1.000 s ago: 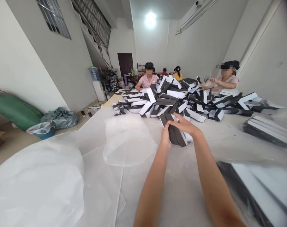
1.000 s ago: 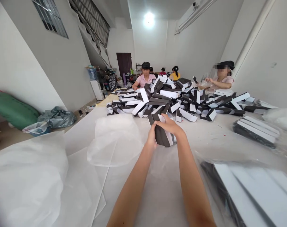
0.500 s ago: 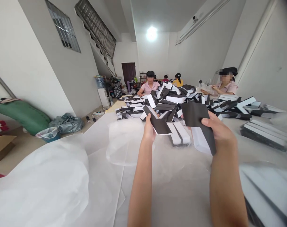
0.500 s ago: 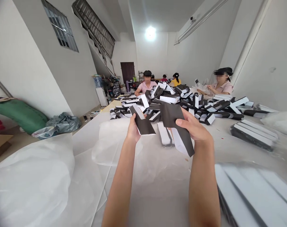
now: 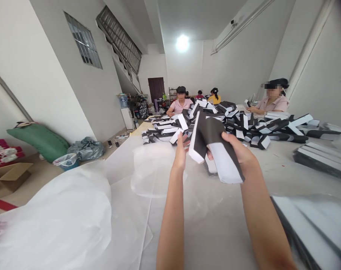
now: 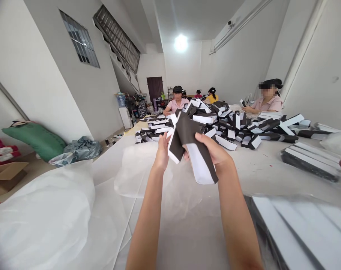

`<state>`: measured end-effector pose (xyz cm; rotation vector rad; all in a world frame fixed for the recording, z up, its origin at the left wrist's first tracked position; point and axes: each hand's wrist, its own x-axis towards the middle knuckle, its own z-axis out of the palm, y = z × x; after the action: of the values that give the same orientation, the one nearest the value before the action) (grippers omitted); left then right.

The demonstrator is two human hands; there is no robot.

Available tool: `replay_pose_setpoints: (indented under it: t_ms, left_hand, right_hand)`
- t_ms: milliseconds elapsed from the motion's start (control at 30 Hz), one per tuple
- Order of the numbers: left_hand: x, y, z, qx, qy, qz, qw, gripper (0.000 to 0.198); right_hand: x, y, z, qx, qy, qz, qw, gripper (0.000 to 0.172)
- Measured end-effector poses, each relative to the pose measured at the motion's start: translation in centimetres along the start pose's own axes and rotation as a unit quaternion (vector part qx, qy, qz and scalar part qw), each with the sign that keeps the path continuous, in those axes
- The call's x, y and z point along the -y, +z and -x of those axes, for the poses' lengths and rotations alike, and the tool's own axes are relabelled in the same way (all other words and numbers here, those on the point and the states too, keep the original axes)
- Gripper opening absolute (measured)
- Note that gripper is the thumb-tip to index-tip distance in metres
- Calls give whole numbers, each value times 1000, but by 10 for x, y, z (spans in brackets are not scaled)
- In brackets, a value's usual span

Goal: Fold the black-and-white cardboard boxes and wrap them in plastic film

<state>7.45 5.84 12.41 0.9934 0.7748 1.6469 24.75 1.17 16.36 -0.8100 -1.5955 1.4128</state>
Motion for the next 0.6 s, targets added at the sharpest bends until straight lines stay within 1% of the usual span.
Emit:
replay_pose_setpoints:
  t_ms: [67, 133, 200, 233, 267, 333, 433, 500, 600]
  left_hand:
    - [-3, -10, -2, 40, 72, -64, 995, 44]
    - [-12, -16, 2, 83, 153, -114, 978, 49]
    - [-23, -13, 11, 114, 210, -133, 962, 58]
    - [-27, -9, 16, 126, 225, -133, 957, 63]
    - [-31, -4, 21, 134, 229, -125, 956, 66]
    - [-36, 8, 31, 134, 207, -90, 965, 72]
    - [-38, 19, 37, 105, 158, -34, 981, 78]
    - [-37, 17, 35, 102, 154, -33, 982, 84]
    - [-36, 7, 30, 129, 173, -73, 974, 90]
  right_hand:
    - [1, -4, -4, -46, 21, -21, 999, 68]
    - [2, -7, -11, -69, 24, -71, 995, 66]
    - [3, -7, -20, -74, 20, -128, 989, 60]
    - [2, -6, -24, -71, 19, -149, 986, 58]
    - [2, -5, -29, -67, 20, -158, 985, 56]
    - [-1, -1, -37, -68, 24, -141, 987, 54]
    - [-6, 3, -47, -102, 8, -85, 991, 51]
    - [-8, 3, -51, -120, -17, -79, 989, 47]
    - [-9, 4, -53, -112, -38, -139, 983, 36]
